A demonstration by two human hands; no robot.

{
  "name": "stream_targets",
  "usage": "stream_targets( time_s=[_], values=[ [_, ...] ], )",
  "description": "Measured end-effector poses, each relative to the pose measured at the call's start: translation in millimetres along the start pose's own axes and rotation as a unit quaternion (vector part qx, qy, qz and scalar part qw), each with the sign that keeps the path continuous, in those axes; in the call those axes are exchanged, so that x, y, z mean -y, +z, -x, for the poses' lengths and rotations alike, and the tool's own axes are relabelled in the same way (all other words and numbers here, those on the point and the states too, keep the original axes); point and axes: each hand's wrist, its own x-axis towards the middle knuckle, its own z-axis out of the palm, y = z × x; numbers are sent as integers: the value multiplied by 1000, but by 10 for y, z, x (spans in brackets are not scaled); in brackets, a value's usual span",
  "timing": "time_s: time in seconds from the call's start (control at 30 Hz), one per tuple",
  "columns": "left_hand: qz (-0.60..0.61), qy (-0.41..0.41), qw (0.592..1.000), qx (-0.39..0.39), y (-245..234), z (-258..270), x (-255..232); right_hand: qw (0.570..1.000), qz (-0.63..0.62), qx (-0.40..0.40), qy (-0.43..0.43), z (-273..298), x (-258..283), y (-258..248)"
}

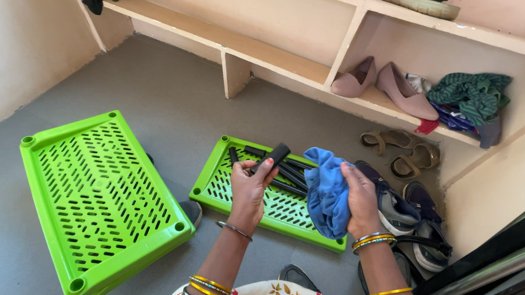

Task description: The person wipes a green plastic furniture tray and several black cylindrical rods with a blue cloth. The person handles the tray and rods one at a time, wiping each surface and placing them back on the floor.

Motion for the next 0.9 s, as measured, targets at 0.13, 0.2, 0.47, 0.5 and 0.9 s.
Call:
stream_targets(
  time_s=[0.13,0.2,0.47,0.5,0.9],
  values=[
    [-195,22,980,24,94,214,163,989,58,81,111,96,-144,192],
    [-368,193,907,68,148,348,179,985,32,111,125,112,-235,252],
    [-521,300,782,166,229,431,-295,910,399,90,-66,117,21,264],
    [-528,241,800,154,236,411,-348,860,493,79,-101,180,46,319],
    [-419,78,905,5,-13,99,44,791,461,240,-323,492,32,635]
  ],
)
